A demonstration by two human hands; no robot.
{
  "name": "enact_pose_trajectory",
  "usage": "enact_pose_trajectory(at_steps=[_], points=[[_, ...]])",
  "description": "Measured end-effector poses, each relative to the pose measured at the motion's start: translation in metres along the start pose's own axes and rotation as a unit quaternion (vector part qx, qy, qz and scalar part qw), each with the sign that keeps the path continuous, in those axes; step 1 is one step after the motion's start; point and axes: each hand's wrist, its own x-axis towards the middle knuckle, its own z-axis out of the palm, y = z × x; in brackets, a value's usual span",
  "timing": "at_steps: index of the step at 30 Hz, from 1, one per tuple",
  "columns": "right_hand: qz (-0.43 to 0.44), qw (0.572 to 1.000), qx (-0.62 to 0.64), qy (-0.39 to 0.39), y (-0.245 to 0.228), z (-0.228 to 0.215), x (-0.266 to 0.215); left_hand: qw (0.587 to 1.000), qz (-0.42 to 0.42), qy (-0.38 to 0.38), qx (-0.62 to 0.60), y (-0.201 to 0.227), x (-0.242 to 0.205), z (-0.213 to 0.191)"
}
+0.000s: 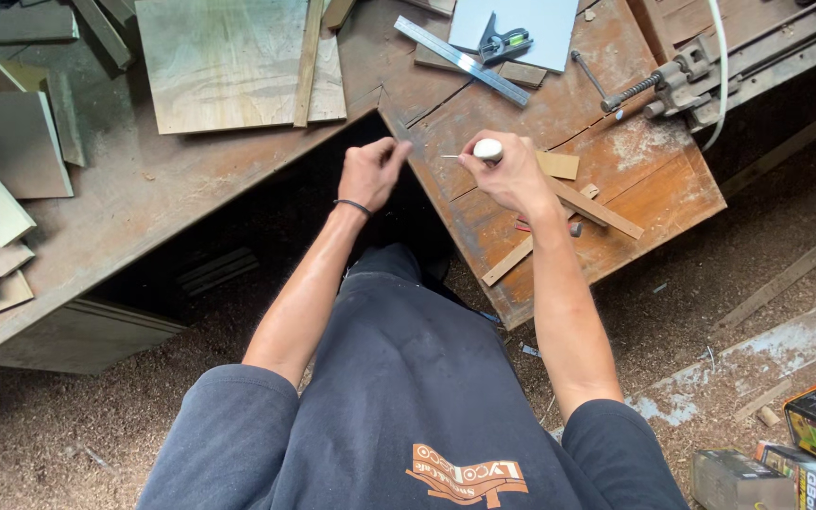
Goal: The person assembles a small wooden frame by placing nails into pre-drilled holes and hammering them in. They use a hammer to secure the nails and adjust the frame pieces on a workbench. The person also uses a clamp to hold the frame steady during assembly.
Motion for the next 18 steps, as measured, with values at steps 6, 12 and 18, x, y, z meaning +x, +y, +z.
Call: enact_pose_trajectory(at_steps=[6, 12, 18], points=[[0.051, 0.998, -0.002, 0.037, 0.028, -0.004, 0.003, 0.977, 0.038, 0.082, 0.194, -0.029, 0.025, 0.001], [0.104, 0.984, 0.028, 0.143, 0.09, -0.017, -0.012, 0.978, 0.154, -0.091, 0.104, -0.028, 0.076, 0.043], [0.277, 0.93, 0.044, 0.237, 0.137, -0.043, -0.065, 0.901, 0.295, -0.288, 0.134, 0.004, 0.086, 0.116]])
